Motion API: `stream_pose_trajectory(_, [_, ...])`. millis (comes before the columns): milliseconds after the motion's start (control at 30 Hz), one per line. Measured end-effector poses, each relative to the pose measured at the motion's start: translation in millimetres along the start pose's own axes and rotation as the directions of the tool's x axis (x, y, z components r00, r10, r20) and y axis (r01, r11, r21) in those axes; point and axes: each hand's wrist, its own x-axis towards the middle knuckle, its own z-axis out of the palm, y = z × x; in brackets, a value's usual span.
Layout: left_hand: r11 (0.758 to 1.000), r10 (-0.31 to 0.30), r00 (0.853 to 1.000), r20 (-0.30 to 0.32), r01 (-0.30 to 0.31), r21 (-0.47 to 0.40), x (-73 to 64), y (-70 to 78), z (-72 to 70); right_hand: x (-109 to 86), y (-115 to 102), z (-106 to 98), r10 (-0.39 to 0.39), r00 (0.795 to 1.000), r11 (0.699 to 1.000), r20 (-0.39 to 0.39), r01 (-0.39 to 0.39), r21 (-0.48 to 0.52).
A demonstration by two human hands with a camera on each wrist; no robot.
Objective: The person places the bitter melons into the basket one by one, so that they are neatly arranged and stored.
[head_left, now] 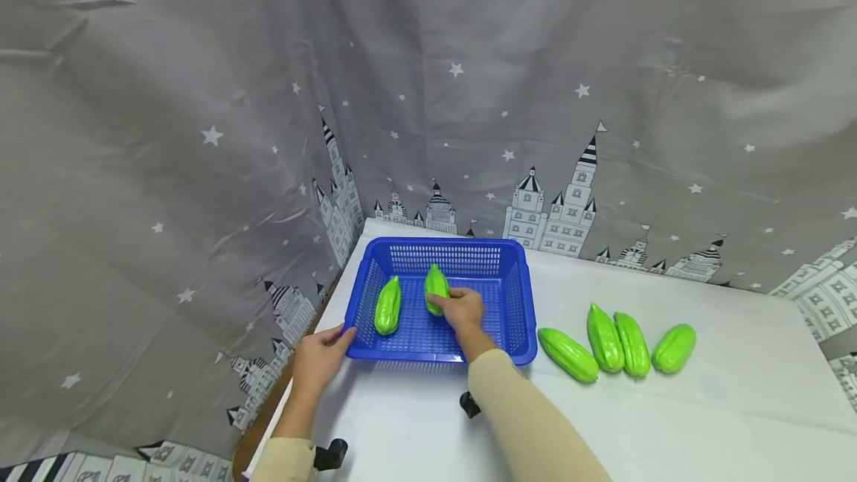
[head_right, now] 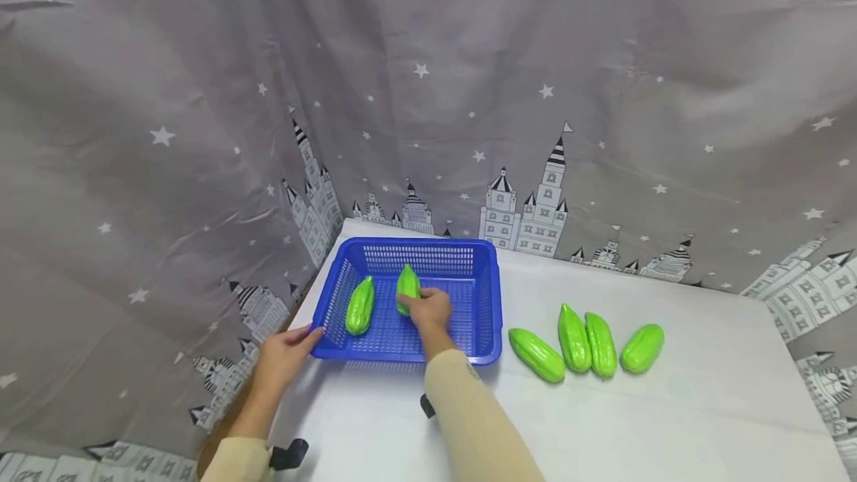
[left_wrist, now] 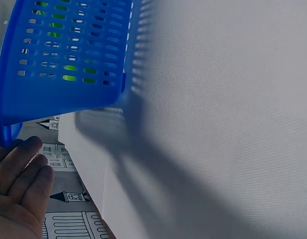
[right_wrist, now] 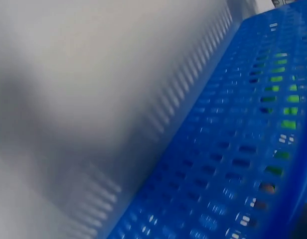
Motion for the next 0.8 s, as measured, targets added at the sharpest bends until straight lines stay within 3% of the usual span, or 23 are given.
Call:
stream_pose_trajectory(133, [1.0,-0.003,1.0,-0.005,0.003,-0.005,-0.6,-0.2,1.5,-4.4,2,11,-0.006,0.999,0.999,0.039,0.007,-0.035])
stream_pose_trajectory(400, [1.0,-0.005,1.0,-0.016,0.005,-0.011,-1.8,-4.3,3.0,-7.4,7,20,0.004,0.979,0.99,0.202,0.025,-0.141])
stream_pose_trajectory(667, [0.999,0.017,0.999,-0.036,-0.018,-0.028,-2.0,-2.4,3.6,-9.1,6,23,0.016,0.972,0.984,0.233,0.026,-0.179])
stream_pose_trajectory(800, [1.0,0.015,0.999,-0.038,-0.016,-0.022,-2.3,-2.3,3.4,-10.6,6,25,0.023,0.967,0.989,0.255,0.015,-0.146])
